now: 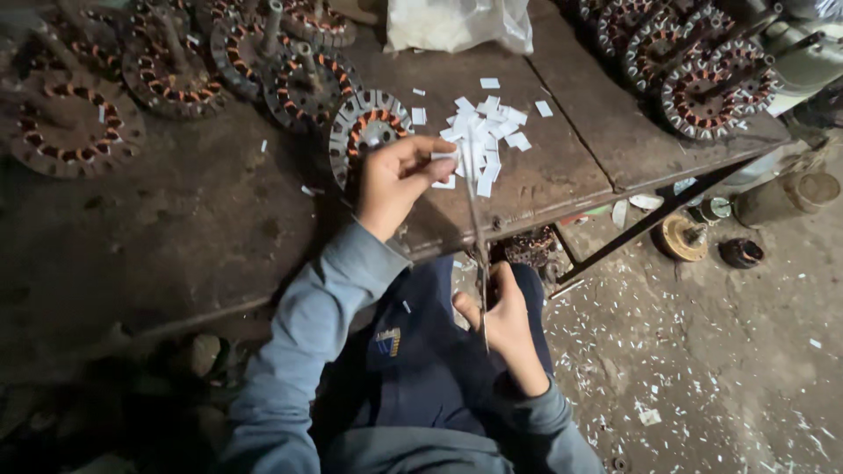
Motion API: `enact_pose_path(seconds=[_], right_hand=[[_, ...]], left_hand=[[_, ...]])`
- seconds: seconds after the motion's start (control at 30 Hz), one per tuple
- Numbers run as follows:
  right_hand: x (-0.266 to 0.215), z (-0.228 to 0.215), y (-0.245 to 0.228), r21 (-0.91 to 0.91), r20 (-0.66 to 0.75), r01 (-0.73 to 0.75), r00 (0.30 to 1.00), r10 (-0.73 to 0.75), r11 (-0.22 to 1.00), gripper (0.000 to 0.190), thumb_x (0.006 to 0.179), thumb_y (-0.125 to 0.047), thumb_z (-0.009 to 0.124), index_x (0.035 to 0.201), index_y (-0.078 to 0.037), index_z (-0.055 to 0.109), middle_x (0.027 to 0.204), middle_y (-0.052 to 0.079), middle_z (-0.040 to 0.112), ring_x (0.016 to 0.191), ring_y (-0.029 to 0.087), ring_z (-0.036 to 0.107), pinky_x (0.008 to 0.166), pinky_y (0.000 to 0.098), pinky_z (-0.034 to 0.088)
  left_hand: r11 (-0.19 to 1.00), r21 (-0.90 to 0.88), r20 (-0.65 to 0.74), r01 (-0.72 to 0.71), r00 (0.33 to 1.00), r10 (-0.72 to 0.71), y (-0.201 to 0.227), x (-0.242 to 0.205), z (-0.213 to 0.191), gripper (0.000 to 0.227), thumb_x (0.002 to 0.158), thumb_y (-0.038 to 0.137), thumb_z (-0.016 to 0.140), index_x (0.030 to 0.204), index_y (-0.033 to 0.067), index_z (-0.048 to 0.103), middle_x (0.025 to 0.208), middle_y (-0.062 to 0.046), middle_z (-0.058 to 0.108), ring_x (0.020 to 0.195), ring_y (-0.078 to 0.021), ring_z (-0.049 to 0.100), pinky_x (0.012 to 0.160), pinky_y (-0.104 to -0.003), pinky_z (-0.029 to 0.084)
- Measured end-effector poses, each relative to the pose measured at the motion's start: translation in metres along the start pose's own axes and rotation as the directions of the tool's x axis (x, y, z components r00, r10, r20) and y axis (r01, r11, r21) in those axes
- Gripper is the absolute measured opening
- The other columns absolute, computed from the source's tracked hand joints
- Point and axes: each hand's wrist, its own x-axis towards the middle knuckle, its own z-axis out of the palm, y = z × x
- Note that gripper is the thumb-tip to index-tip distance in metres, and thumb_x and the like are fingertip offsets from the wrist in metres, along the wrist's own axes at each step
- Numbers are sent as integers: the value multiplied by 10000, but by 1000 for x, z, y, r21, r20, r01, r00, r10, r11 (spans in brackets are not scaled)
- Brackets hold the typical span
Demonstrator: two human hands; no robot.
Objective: The person cuts small white rectangular pieces with shears and inserts them into the slots of a circular motor stator. The person repeatedly picks up pieces, cuts them to size, and places them into the stator slots on the workbench.
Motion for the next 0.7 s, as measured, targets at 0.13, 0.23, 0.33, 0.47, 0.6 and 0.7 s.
enact_pose_path(seconds=[0.13,0.23,0.33,0.47,0.6,0.7], right_hand=[[26,7,-39,125,-5,187,982,-187,974,604,793,-414,867,1076,-8,520,889,-2,542,824,98,484,711,270,443],[29,12,-66,218,-28,283,959,-283,934,568,853,-360,810,1174,13,526,992,-5,606,899,85,540,789,254,455],[24,14,-81,152,-23,88,996,-85,984,444,841,-266,837,1093,-14,573,830,-23,594,749,55,517,670,236,455],[22,22,-82,124,-27,-84,996,88,989,349,844,-200,842,915,-11,558,652,-30,470,590,51,425,522,241,350],[24,25,-72,110,-98,82,993,-72,990,392,888,-174,829,802,-29,475,651,-53,424,610,23,391,510,236,312],[20,21,-60,-14,-136,121,983,-122,992,266,860,-141,779,798,-51,536,600,-52,414,572,33,348,484,249,281]], left_hand=[[988,-155,-25,23,999,-28,-6,0,-6,282,888,-142,631,1156,-65,671,1011,-98,750,912,-167,739,849,-304,609],[976,-209,-22,59,998,-65,-7,-3,-9,279,886,-169,605,1139,-70,669,1028,-115,749,936,-186,741,872,-326,611],[955,-283,-14,94,995,-102,-8,-7,-11,245,897,-158,622,1116,-65,679,1017,-131,757,922,-206,751,872,-346,621],[929,-350,24,118,993,-117,-5,-10,-12,160,930,-148,662,1066,-68,684,1035,-143,756,928,-210,742,859,-361,635],[918,-371,26,139,990,-139,2,-10,-10,161,882,-124,676,1027,-54,673,1039,-120,752,923,-196,747,793,-361,657],[913,-389,38,119,993,-113,9,-8,-9,145,904,-120,718,1007,-47,646,1033,-134,752,908,-196,738,796,-359,647]])
